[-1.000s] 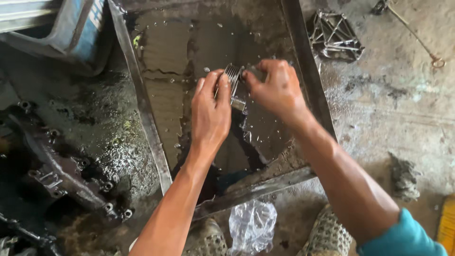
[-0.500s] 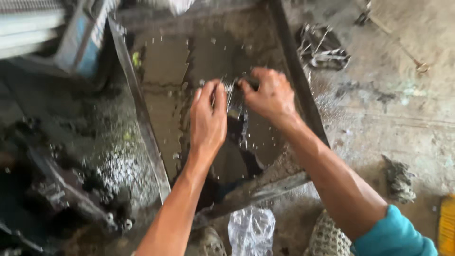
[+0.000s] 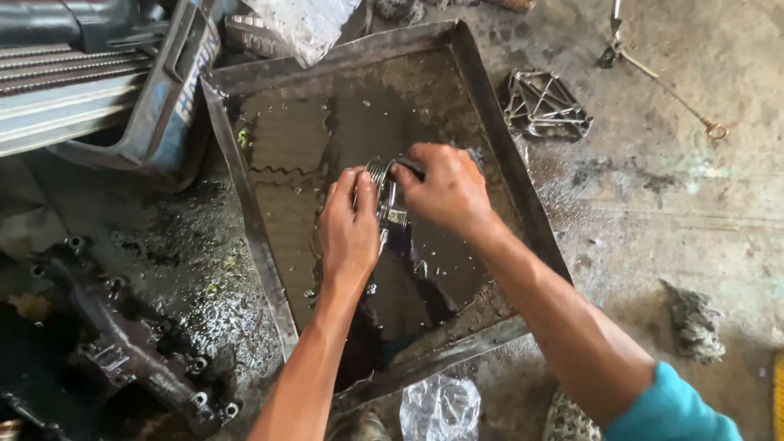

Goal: The person scrubs a circular metal mechanical part with a dark abrasive pad inside a rectangular metal tray filled with dark liquid. The person repeatedly rubs the part's grooves and surfaces, rinses it in the liquid, and continues scrubbing to remove grime.

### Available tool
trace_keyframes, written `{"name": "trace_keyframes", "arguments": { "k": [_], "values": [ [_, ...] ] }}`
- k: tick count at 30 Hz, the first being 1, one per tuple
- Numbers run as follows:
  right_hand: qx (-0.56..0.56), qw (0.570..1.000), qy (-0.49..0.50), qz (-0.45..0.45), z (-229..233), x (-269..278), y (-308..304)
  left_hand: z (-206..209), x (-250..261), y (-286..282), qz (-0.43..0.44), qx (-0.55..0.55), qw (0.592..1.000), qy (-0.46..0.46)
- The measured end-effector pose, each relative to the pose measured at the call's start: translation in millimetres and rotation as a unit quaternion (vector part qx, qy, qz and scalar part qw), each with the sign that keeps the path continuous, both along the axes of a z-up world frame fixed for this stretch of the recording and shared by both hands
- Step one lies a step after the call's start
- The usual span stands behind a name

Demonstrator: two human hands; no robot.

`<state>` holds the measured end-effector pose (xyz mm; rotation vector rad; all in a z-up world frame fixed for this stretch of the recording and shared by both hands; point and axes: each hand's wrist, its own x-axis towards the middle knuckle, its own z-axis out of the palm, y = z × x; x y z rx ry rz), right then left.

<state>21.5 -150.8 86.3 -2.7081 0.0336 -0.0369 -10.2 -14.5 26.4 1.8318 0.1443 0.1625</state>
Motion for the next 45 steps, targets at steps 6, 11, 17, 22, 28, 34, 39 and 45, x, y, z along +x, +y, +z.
{"name": "trace_keyframes", "arguments": {
  "k": [6, 11, 17, 22, 28, 34, 39, 45],
  "values": [
    [-0.044, 0.997, 0.038, -0.044, -6, 6, -11, 4, -3, 8, -0.008, -0.072, 0.997, 0.012],
    [-0.044, 0.979, 0.196, 0.042, -52, -29, -73, -4, 2, 20, -0.035, -0.106, 0.994, 0.022],
    [-0.109, 0.982, 0.011, 0.151, -99, -48, -87, -22, 34, 36, -0.097, -0.112, 0.987, 0.057],
    [-0.18, 0.976, 0.031, 0.115, -112, -11, -52, -31, 39, 37, -0.095, -0.139, 0.985, 0.043],
    [-0.115, 0.985, -0.075, 0.106, -97, -18, -51, -41, 34, 44, -0.098, -0.172, 0.98, 0.018],
    [0.33, 0.934, 0.123, -0.053, -58, -7, -17, -30, 29, 38, -0.059, -0.092, 0.994, -0.008],
    [0.283, 0.952, -0.112, 0.038, -39, -42, 48, -26, 21, 21, -0.01, -0.069, 0.997, 0.022],
    [0.229, 0.961, -0.143, 0.059, -59, -26, 33, -23, 16, 19, -0.005, -0.059, 0.998, 0.029]
  ]
}}
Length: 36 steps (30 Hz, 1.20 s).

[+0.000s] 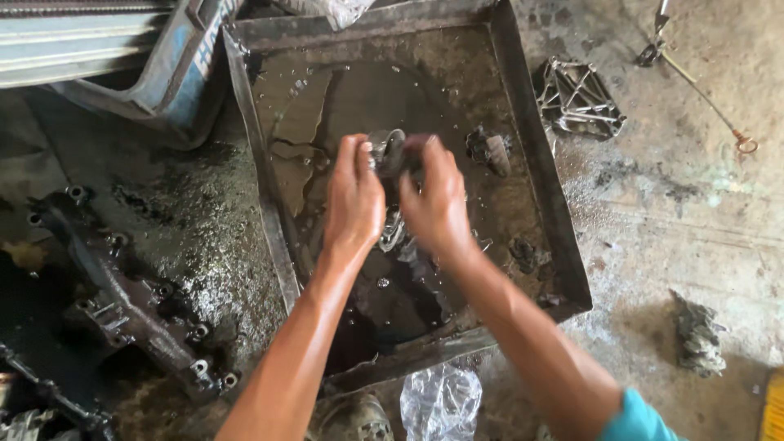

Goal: The person scrubs a circular metal mechanical part with a dark abrasive pad inside a rectangular metal tray filled with dark liquid. The person repeatedly rubs the part's grooves and surfaces, rinses it in the liquid, and continues scrubbing to remove grime.

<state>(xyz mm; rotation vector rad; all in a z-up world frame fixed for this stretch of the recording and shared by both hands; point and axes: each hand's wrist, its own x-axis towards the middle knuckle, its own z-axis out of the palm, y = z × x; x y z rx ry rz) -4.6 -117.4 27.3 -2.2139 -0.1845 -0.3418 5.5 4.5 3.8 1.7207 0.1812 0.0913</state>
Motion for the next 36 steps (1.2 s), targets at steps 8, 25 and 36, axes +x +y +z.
{"name": "trace_keyframes", "arguments": {
  "k": [8, 25, 36],
  "values": [
    [-0.017, 0.915, 0.396, -0.075, -63, 33, -82, 21, -18, -8, -0.056, 0.019, 0.995, -0.079],
    [0.087, 0.984, 0.141, -0.064, -25, -2, -61, -25, 5, 50, 0.006, -0.227, 0.968, 0.105],
    [-0.163, 0.97, 0.02, 0.181, 4, -37, 12, -5, -8, 33, 0.037, -0.052, 0.998, 0.01]
  ]
}}
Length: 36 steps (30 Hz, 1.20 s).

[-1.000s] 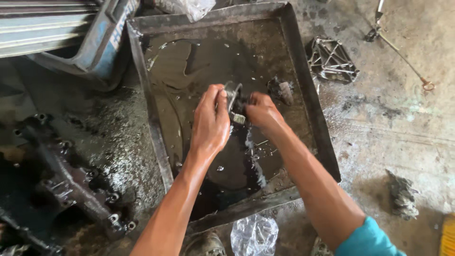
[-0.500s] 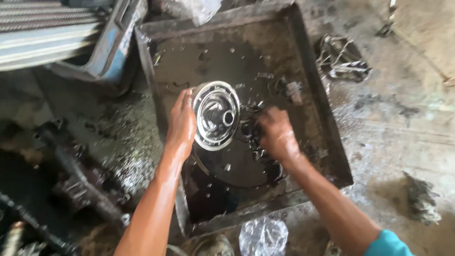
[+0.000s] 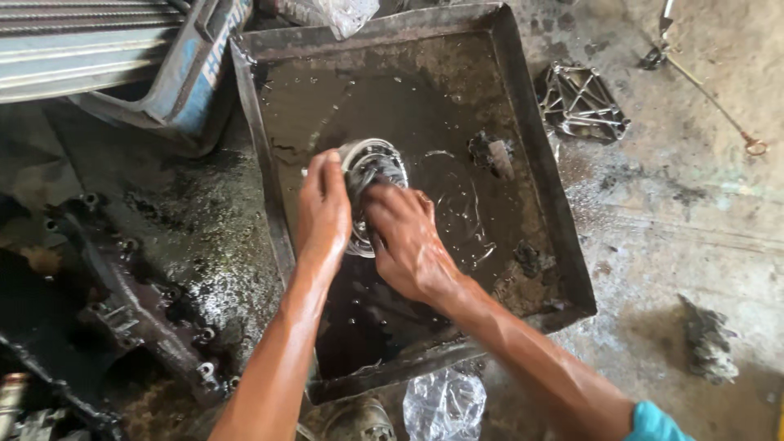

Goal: The person scrubs a circular metal mechanical part with a dark abrasive pad inside a rectangular metal tray filled with dark liquid. The person repeatedly rubs the part's grooves and surfaces, rinses it in the liquid, and continues scrubbing to remove grime.

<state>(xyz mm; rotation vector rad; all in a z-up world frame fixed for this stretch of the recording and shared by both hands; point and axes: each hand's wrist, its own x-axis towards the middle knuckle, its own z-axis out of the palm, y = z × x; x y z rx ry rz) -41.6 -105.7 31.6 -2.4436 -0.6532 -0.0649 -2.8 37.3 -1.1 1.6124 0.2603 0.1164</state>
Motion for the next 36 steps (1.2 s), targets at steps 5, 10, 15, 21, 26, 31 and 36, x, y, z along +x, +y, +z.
{"name": "trace_keyframes", "arguments": {
  "k": [5, 10, 15, 21, 26, 31, 36],
  "values": [
    [-0.135, 0.989, -0.047, 0.045, 14, 32, -25, -2, -5, -7, 0.001, -0.046, 0.998, -0.047],
    [-0.036, 0.993, 0.083, -0.081, 3, 28, -21, -2, -9, -20, 0.022, -0.019, 0.998, -0.05],
    [0.085, 0.877, 0.345, -0.325, -5, 35, -4, 10, -25, -24, 0.055, 0.029, 0.992, -0.11],
    [0.206, 0.786, 0.491, -0.314, -47, 41, -50, 15, -39, -26, 0.039, 0.089, 0.992, -0.08],
    [-0.085, 0.925, 0.212, -0.304, -45, 32, -101, 18, -32, -14, 0.004, -0.029, 0.999, -0.02],
    [-0.159, 0.98, -0.105, -0.048, -59, 25, -98, 15, -19, -13, -0.038, -0.145, 0.988, 0.047],
    [0.045, 0.984, 0.092, -0.146, -40, 48, -97, 11, -8, -14, -0.079, -0.198, 0.975, 0.059]
  ]
}}
